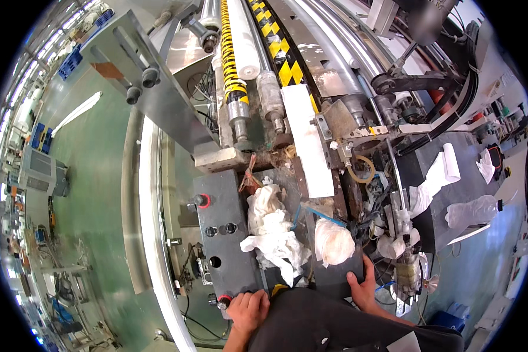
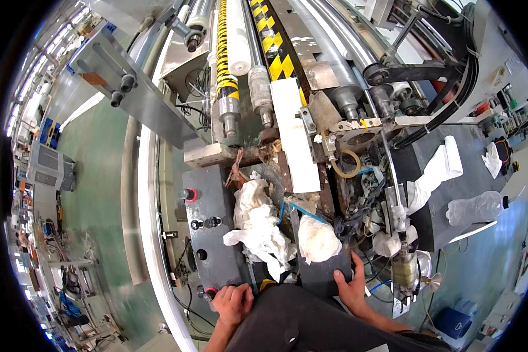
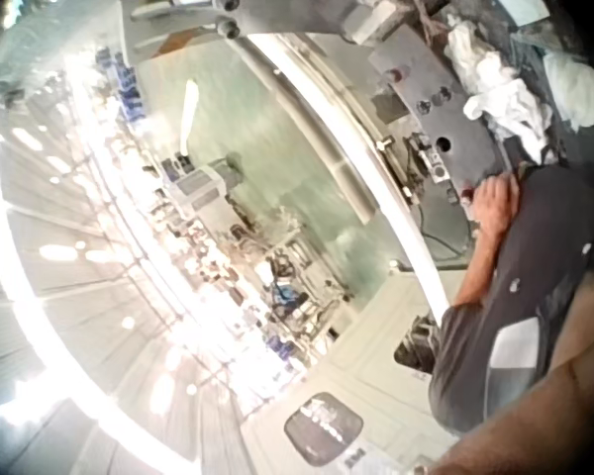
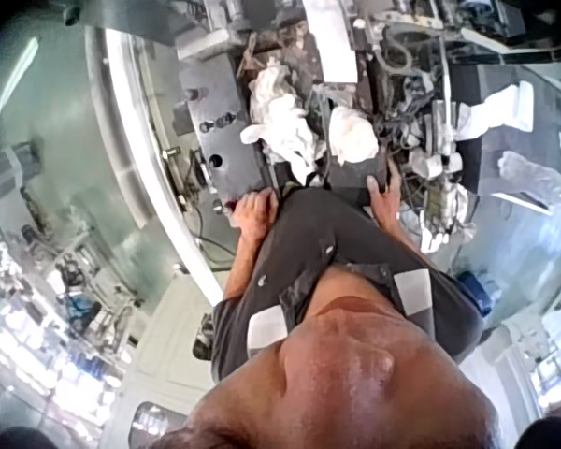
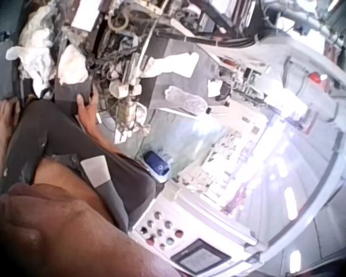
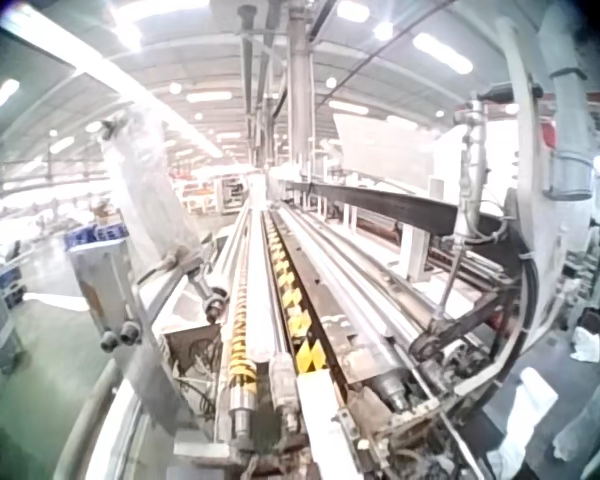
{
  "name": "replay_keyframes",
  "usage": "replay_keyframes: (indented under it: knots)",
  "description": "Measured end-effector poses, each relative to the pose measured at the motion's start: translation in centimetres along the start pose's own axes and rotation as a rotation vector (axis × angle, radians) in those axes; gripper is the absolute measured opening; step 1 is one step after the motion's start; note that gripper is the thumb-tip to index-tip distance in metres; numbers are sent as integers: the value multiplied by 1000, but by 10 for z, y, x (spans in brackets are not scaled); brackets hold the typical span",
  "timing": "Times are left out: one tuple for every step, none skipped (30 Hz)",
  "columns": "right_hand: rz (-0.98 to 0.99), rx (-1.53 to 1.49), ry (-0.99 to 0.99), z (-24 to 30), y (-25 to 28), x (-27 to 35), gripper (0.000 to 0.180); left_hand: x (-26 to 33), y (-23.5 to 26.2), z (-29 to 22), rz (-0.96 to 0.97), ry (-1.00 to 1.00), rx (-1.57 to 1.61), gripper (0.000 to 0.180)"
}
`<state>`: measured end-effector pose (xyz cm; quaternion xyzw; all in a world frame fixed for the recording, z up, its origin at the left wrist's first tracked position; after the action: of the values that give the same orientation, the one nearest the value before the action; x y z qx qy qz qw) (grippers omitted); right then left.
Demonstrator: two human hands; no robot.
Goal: The person cleans industrial machinery with wipes and then holds up a circular metal glass-centered component for examination.
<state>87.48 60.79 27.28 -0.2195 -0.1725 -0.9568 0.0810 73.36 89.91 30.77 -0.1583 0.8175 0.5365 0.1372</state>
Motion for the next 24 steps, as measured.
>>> replay_keyframes:
  knots:
    - [0, -8, -1, -3, -1, 0, 73, 0, -1, 0, 5, 6, 5, 19]
    - [-1, -14, 2, -5, -1, -1, 73, -1, -2, 2, 6, 14, 10, 19]
    - [-1, -20, 5, -7, 0, -2, 73, 0, -3, 3, 7, 21, 15, 19]
    - [-1, -37, 0, -9, 0, -1, 73, 2, -3, 3, 16, 18, 10, 18]
    - [-1, -55, -5, -11, -1, -1, 72, 4, -4, 4, 24, 14, 4, 17]
    - [-2, -73, -9, -13, -1, -1, 72, 6, -5, 5, 32, 10, -2, 16]
    - [-11, -75, -4, -16, 0, -1, 71, 5, -5, 4, 39, 11, -7, 17]
    - [-19, -79, 1, -18, 0, -1, 70, 5, -5, 5, 38, 13, -1, 17]
    - [-26, -84, 5, -20, 0, -1, 69, 4, -5, 5, 37, 15, 5, 17]
    - [-24, -84, 3, -19, 0, 0, 68, 4, -5, 4, 36, 16, 11, 17]
    - [-23, -88, 2, -16, 0, 0, 68, 3, -5, 4, 35, 18, 11, 17]
    - [-22, -91, 1, -15, -1, -1, 67, 3, -5, 4, 34, 20, 10, 17]
    - [-22, -92, 3, -15, -1, -1, 67, 3, -5, 4, 34, 21, 10, 17]
    - [-24, -93, 8, -15, -1, -1, 67, 3, -5, 5, 33, 21, 8, 17]
    - [-26, -93, 12, -15, -1, -1, 67, 3, -5, 5, 32, 20, 5, 17]
    - [-25, -92, 10, -15, -1, -1, 67, 3, -5, 5, 31, 20, 3, 17]
    - [-24, -92, 9, -16, 0, -2, 67, 3, -6, 5, 34, 20, 2, 17]
    - [-22, -92, 8, -17, 0, -2, 67, 3, -5, 5, 36, 21, 1, 17]
    - [-23, -95, 9, -18, 0, -2, 67, 2, -5, 5, 38, 21, 1, 17]
    - [-23, -97, 11, -20, 0, -3, 68, 2, -5, 5, 39, 23, -2, 17]
    - [-24, -99, 13, -20, 0, -3, 68, 2, -5, 5, 40, 24, -5, 17]
    - [-27, -97, 12, -21, 1, -3, 68, 2, -5, 4, 41, 26, -7, 17]
    - [-30, -95, 8, -21, 1, -3, 69, 2, -5, 5, 42, 27, -5, 17]
    - [-34, -94, 5, -22, 1, -3, 69, 3, -6, 5, 44, 28, -2, 17]
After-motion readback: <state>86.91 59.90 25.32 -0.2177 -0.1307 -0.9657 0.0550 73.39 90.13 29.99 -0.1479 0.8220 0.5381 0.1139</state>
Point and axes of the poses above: each hand's wrist, its own x-axis away from the middle knuckle, its own y-axis out of the back of the hand, z = x × y, the point moved 3 cm from there along -x, towards the middle knuckle, and after that the axes turned 12 degrees about -y, right-handed, at the moved point
